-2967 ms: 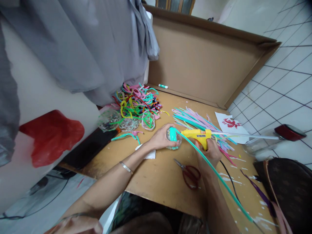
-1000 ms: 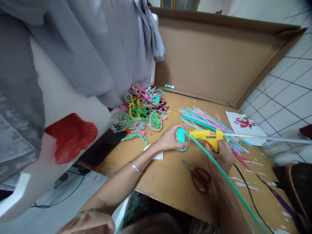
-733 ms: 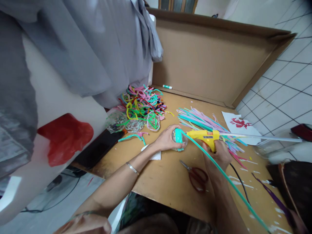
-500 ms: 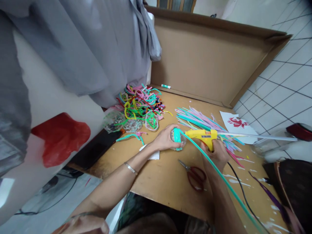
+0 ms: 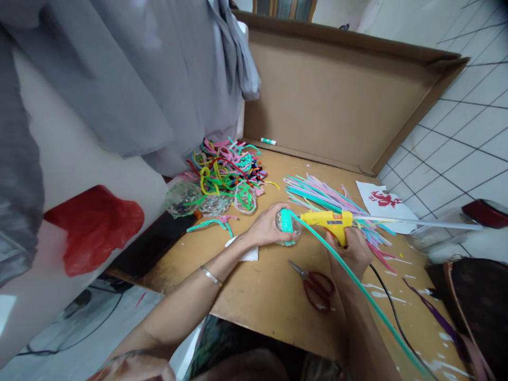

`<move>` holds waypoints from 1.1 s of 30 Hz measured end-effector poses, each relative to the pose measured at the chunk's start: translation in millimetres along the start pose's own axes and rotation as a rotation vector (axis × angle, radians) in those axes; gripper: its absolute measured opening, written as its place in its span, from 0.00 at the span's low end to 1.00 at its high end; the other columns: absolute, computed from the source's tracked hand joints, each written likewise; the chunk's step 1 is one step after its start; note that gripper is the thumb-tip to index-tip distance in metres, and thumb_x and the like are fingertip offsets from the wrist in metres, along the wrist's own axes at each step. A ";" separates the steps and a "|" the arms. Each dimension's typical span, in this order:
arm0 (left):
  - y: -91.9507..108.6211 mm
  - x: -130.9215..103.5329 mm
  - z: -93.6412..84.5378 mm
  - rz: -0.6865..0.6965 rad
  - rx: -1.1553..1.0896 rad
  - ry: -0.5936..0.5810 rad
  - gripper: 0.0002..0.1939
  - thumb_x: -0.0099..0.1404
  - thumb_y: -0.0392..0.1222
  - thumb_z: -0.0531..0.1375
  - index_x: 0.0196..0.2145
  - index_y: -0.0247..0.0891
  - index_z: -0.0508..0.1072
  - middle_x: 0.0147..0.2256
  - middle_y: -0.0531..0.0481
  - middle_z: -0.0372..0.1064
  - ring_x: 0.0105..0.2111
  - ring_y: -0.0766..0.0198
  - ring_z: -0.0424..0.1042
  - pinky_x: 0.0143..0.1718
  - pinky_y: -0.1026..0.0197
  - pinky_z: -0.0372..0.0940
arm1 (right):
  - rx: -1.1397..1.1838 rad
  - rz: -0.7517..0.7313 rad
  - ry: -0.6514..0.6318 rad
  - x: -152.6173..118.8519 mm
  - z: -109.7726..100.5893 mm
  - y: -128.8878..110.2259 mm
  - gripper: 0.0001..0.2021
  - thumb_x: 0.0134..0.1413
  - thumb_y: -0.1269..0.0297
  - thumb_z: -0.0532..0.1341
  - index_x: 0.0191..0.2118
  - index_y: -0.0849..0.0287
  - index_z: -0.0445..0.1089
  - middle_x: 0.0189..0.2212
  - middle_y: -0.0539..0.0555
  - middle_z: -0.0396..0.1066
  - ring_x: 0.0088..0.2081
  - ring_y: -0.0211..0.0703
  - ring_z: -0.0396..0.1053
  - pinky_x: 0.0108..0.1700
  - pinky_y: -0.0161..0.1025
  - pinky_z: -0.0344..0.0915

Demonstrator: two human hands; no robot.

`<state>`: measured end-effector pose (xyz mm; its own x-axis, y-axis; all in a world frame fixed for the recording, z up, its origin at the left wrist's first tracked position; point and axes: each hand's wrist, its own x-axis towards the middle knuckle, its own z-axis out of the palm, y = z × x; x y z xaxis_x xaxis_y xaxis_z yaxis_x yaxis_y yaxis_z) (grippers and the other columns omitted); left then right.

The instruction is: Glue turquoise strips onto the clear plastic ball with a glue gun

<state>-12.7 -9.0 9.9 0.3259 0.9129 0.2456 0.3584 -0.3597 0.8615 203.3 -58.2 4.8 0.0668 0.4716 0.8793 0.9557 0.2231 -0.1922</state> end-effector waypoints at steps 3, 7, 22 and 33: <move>0.5 -0.1 -0.1 0.005 0.001 0.005 0.36 0.44 0.49 0.70 0.51 0.39 0.66 0.45 0.48 0.70 0.43 0.57 0.69 0.48 0.55 0.65 | 0.009 0.025 -0.019 -0.7 0.2 0.5 0.08 0.55 0.58 0.60 0.31 0.57 0.66 0.27 0.52 0.68 0.31 0.40 0.65 0.32 0.36 0.61; 3.1 -0.3 -0.7 0.014 0.017 0.010 0.36 0.44 0.48 0.70 0.51 0.39 0.67 0.46 0.48 0.69 0.44 0.57 0.69 0.50 0.55 0.64 | 0.023 -0.011 -0.045 0.1 -2.2 1.1 0.08 0.54 0.59 0.61 0.30 0.56 0.65 0.26 0.50 0.66 0.30 0.39 0.63 0.32 0.36 0.60; 4.2 -0.7 -0.9 0.004 0.016 -0.007 0.36 0.45 0.47 0.70 0.51 0.38 0.66 0.47 0.47 0.69 0.46 0.55 0.69 0.52 0.53 0.63 | 0.014 -0.011 -0.026 1.4 -3.3 -1.5 0.07 0.55 0.60 0.60 0.30 0.56 0.66 0.26 0.51 0.67 0.29 0.39 0.64 0.31 0.36 0.61; 3.3 -0.2 -1.3 -0.013 0.026 0.006 0.37 0.45 0.48 0.70 0.52 0.38 0.65 0.46 0.48 0.70 0.45 0.56 0.70 0.50 0.56 0.64 | 0.055 0.273 -0.197 5.7 1.1 4.4 0.15 0.45 0.50 0.63 0.23 0.56 0.61 0.20 0.47 0.61 0.23 0.37 0.55 0.26 0.36 0.54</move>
<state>-12.7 -10.1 13.3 0.3156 0.9188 0.2369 0.3852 -0.3522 0.8530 207.6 -53.6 8.4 0.2565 0.6749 0.6919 0.8927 0.1090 -0.4372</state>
